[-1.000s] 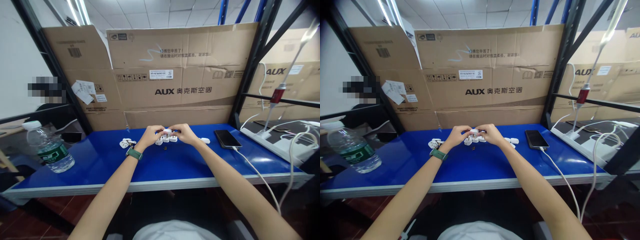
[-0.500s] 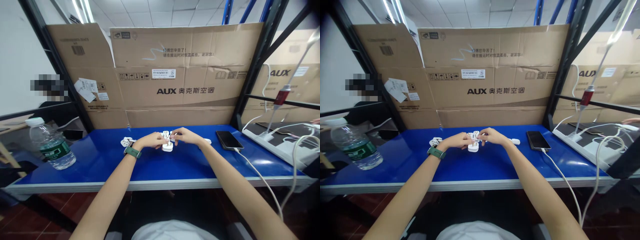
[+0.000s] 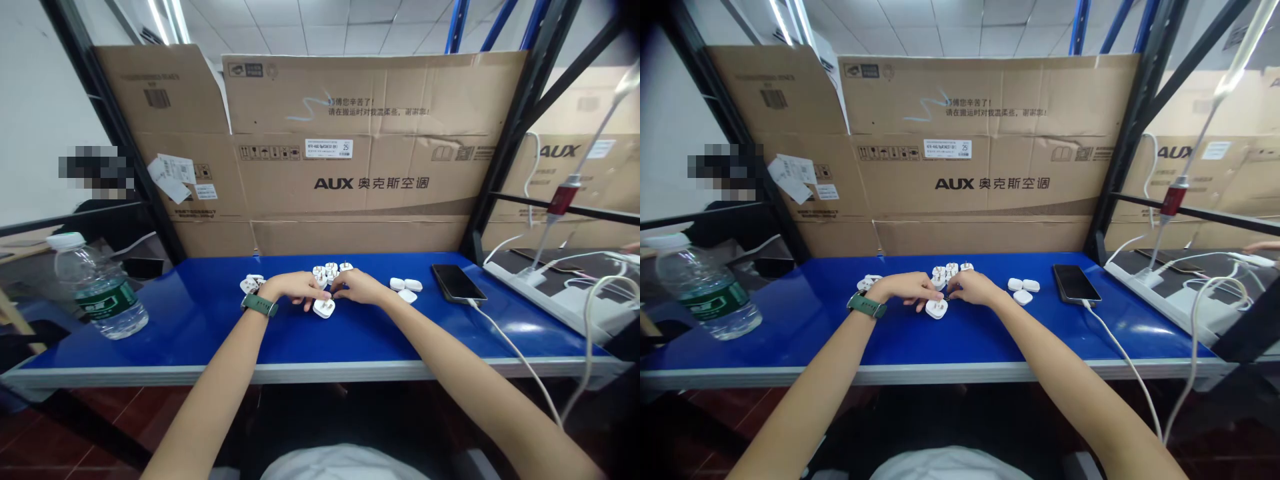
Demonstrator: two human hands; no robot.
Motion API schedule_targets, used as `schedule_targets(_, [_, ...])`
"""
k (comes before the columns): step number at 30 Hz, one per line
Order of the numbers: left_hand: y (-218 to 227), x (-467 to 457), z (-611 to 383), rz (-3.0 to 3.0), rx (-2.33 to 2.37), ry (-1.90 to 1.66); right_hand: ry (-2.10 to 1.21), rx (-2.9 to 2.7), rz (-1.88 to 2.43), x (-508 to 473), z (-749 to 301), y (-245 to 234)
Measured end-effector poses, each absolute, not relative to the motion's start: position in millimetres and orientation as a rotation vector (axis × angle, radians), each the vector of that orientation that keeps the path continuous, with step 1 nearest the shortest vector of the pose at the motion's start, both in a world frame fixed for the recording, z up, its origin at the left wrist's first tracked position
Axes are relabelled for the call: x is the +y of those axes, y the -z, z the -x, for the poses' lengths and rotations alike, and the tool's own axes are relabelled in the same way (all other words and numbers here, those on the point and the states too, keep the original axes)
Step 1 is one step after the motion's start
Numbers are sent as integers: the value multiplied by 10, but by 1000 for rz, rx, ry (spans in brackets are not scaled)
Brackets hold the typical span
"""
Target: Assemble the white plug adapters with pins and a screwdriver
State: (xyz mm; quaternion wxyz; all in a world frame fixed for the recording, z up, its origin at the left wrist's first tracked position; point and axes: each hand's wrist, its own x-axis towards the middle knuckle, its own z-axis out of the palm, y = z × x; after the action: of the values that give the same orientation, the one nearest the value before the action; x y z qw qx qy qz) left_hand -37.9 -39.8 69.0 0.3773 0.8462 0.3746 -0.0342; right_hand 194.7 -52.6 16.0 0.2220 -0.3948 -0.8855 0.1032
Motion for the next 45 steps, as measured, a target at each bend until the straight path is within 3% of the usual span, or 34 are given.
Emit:
schedule_targets(18, [-678,-389,405,-2162,981,-75,-312,-2178,1107,-550,-2041,-309])
schedule_targets(24, [-758,-438,428,-2255,667,6,-526,-2218,839,-672,-2016,-461])
schedule_targets(29, [-622,-342,373,-2399,705,-3,-695,-2319,686,-753,-2000,-513])
schedule_targets(45, [-614,-438,226,-2454,814,29,-574,-2466,695,-778,-1984,-493])
